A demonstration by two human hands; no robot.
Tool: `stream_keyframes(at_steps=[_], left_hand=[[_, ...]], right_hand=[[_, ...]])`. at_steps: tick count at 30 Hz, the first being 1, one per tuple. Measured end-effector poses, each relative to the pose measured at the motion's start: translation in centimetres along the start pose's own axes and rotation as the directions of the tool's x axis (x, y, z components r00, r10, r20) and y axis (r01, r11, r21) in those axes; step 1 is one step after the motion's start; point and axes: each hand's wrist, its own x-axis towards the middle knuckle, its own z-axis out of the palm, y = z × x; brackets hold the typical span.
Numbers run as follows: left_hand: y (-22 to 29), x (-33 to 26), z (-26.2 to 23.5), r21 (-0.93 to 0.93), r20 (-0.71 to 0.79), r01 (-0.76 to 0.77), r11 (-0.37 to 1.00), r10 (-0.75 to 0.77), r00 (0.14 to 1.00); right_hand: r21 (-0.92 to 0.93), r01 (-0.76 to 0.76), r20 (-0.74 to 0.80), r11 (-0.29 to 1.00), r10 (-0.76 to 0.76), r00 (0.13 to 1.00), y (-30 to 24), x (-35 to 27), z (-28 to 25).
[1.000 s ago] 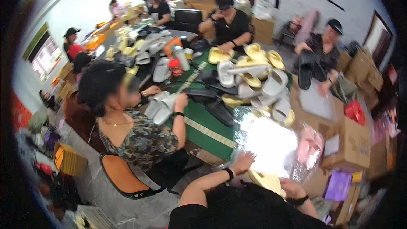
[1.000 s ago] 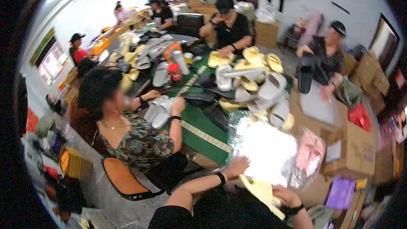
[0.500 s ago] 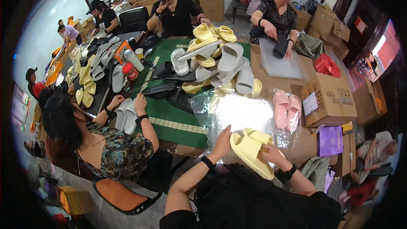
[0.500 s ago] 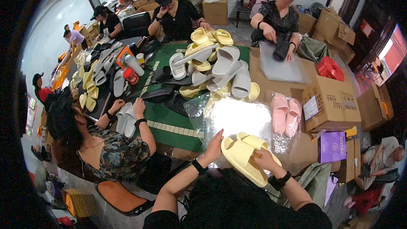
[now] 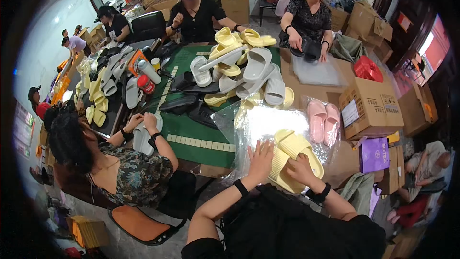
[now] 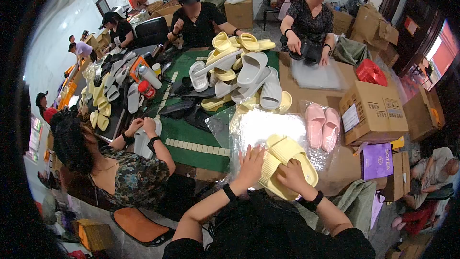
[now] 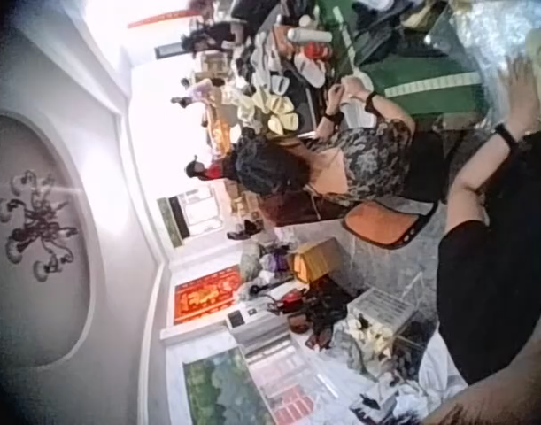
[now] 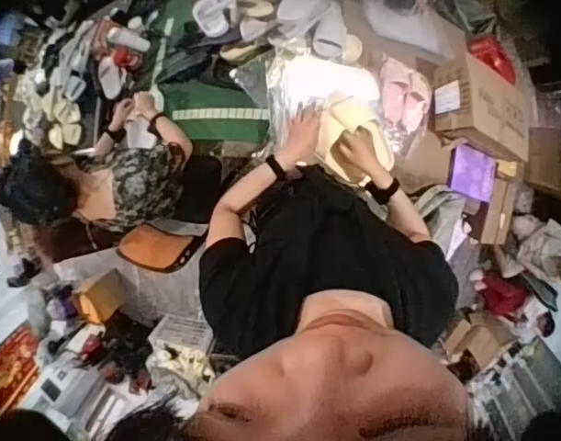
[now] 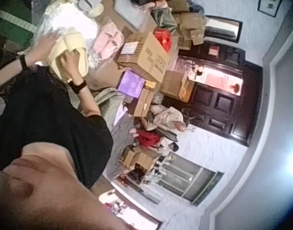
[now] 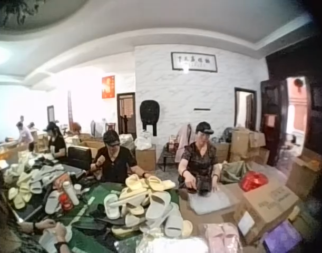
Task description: The recorder is packing pairs of foam slippers into plastic bags and placing them into a large sack in a shoe manufacturing facility.
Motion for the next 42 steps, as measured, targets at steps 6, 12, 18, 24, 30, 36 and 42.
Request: stream_keyframes(at_steps=[6,12,18,24,30,36,42], left_hand=[[1.0,0.0,-1.8,0.097,-0.096,-0.144,0.985,0.154,0.984],[0.0,0.7,-4.0,0.117,-0.200,-0.143,0.983,0.164,0.966],[-0.8,0.0,-4.6,0.127,-0.181,-0.072,0.989,0.094,0.979],[-0.7,-0.5,-5.1,0.113,-0.135,-0.127,0.985,0.142,0.981],[0.9,-0.2,-6.2,0.118,-0.090,-0.188,0.975,0.200,0.976],[1.7,-0.4,-7.0,0.201,-0.080,-0.262,0.944,0.283,0.956],[-0.6,-0.8,-5.9,0.284,-0.314,-0.135,0.949,0.225,0.922]], right_hand=[[-0.153,0.049,0.060,0.987,-0.040,0.997,-1.1,1.0,1.9],[-0.140,0.112,-0.082,0.984,-0.125,0.989,-1.7,1.9,2.2],[0.004,0.058,-0.196,0.998,-0.056,0.979,-1.5,1.8,2.9],[0.055,0.191,-0.133,0.980,-0.183,0.974,-1.3,2.8,2.1],[-0.001,-0.052,-0.149,0.999,0.051,0.988,-0.7,4.2,3.7],[-0.006,0.098,-0.276,0.995,-0.096,0.956,-1.6,5.0,5.3],[0.289,0.051,-0.422,0.956,0.080,0.903,-3.6,7.3,3.5]])
